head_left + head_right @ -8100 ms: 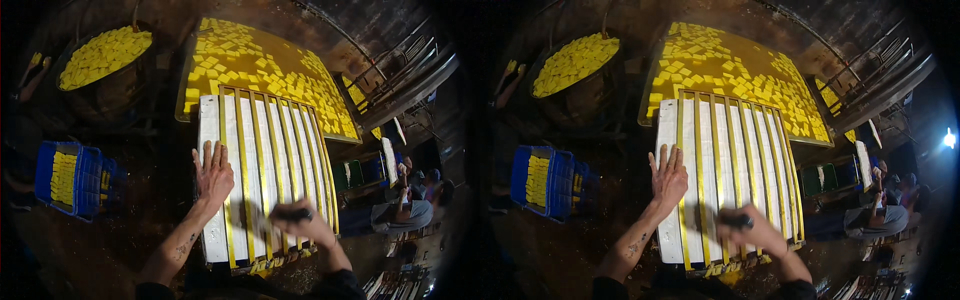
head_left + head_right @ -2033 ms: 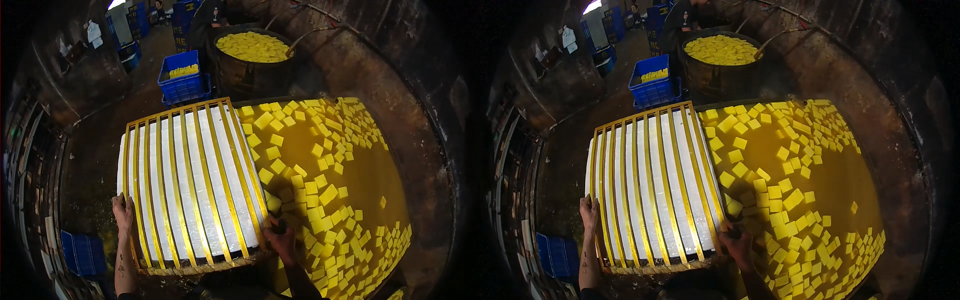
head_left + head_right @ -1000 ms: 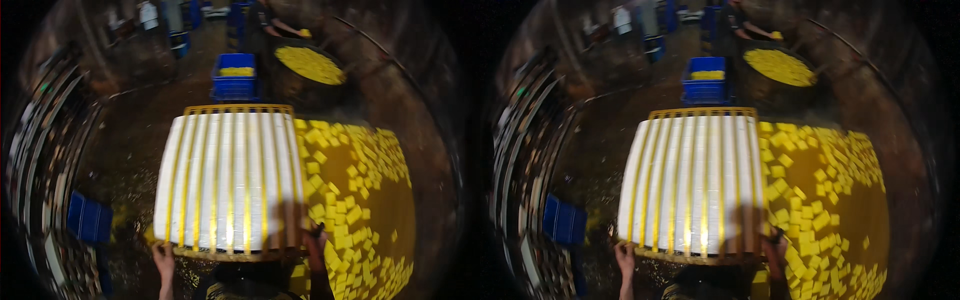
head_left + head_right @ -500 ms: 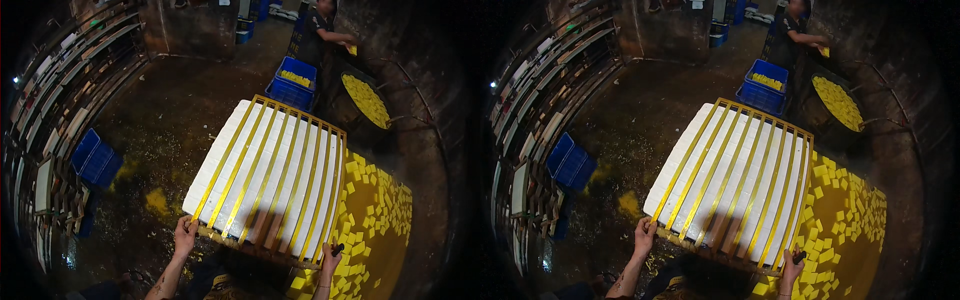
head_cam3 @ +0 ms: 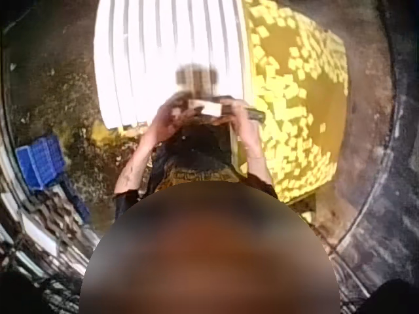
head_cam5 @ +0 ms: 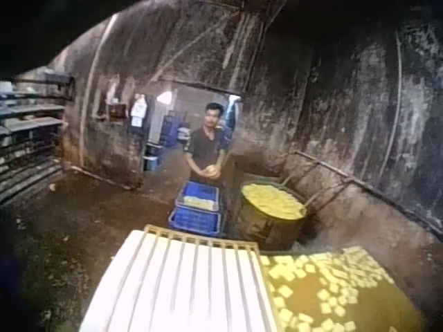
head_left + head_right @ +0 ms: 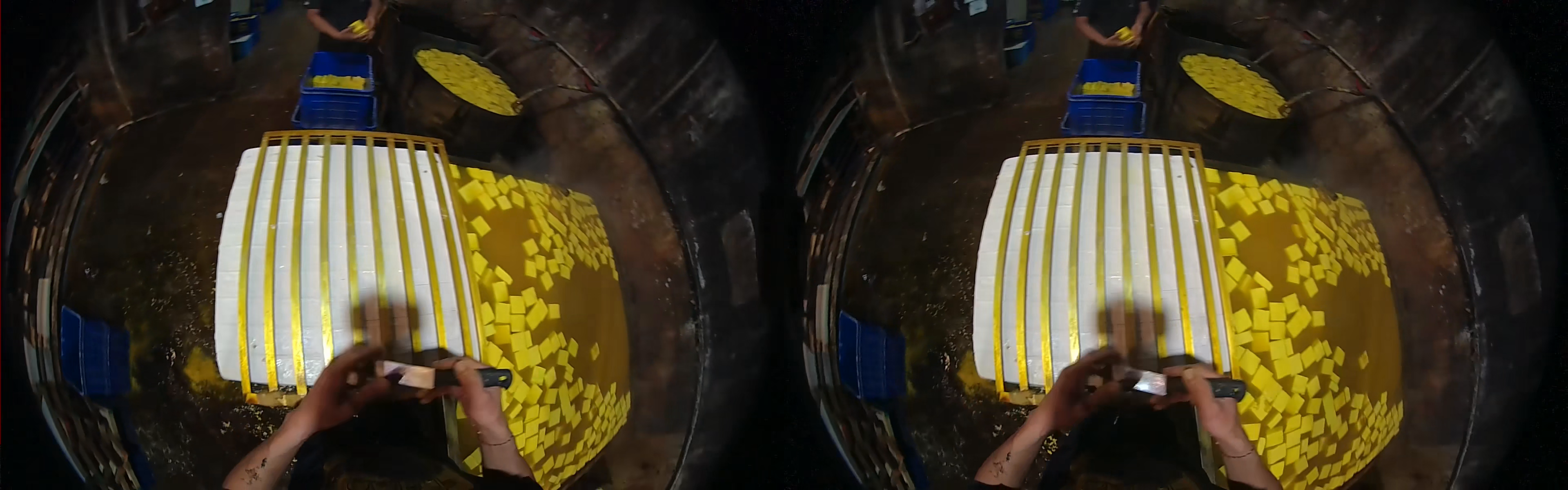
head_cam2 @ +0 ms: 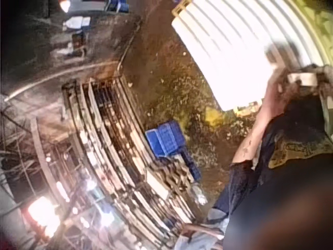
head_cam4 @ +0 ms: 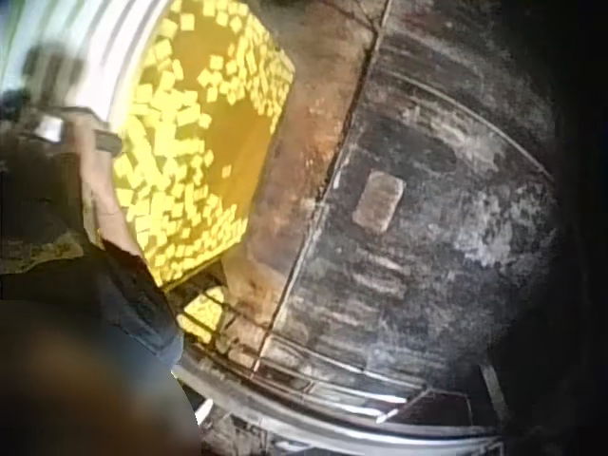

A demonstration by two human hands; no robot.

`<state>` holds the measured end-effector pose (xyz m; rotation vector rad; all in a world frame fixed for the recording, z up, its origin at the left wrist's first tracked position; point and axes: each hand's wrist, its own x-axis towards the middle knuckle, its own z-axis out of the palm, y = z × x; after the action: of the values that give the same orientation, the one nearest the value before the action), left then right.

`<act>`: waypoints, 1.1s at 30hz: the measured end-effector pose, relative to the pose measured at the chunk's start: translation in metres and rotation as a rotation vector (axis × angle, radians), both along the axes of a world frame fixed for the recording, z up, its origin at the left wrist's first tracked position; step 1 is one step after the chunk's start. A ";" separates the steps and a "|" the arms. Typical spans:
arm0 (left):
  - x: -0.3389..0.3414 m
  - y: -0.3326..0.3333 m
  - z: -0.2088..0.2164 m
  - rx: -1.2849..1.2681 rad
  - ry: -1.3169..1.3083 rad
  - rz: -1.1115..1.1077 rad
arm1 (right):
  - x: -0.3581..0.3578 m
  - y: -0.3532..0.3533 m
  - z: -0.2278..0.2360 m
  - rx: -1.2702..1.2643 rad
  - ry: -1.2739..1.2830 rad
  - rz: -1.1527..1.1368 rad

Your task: The person cuts large white tofu slabs with a knife using a wooden grid as a guide, places the slabs into a vat of yellow liquid, and then sorts the resulting yellow tofu blocks from a barrel into a blue crate by hand.

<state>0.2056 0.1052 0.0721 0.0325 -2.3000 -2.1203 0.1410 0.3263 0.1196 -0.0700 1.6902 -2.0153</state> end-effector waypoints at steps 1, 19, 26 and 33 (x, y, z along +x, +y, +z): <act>-0.012 0.002 0.003 0.029 -0.107 -0.183 | -0.003 0.002 0.008 -0.060 -0.122 0.075; -0.154 -0.074 -0.037 -1.162 0.043 0.047 | -0.425 -0.121 -0.017 0.784 1.224 0.025; -0.150 -0.082 -0.054 -1.249 0.020 0.050 | -0.262 -0.046 -0.004 0.828 0.851 0.332; -0.158 -0.073 -0.053 -1.244 0.054 0.077 | -0.078 0.066 0.026 0.858 0.353 0.449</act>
<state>0.0471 0.0325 0.0192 0.0429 -3.0095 -0.3698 0.0632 0.3928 0.1459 -0.4744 2.3596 -0.8863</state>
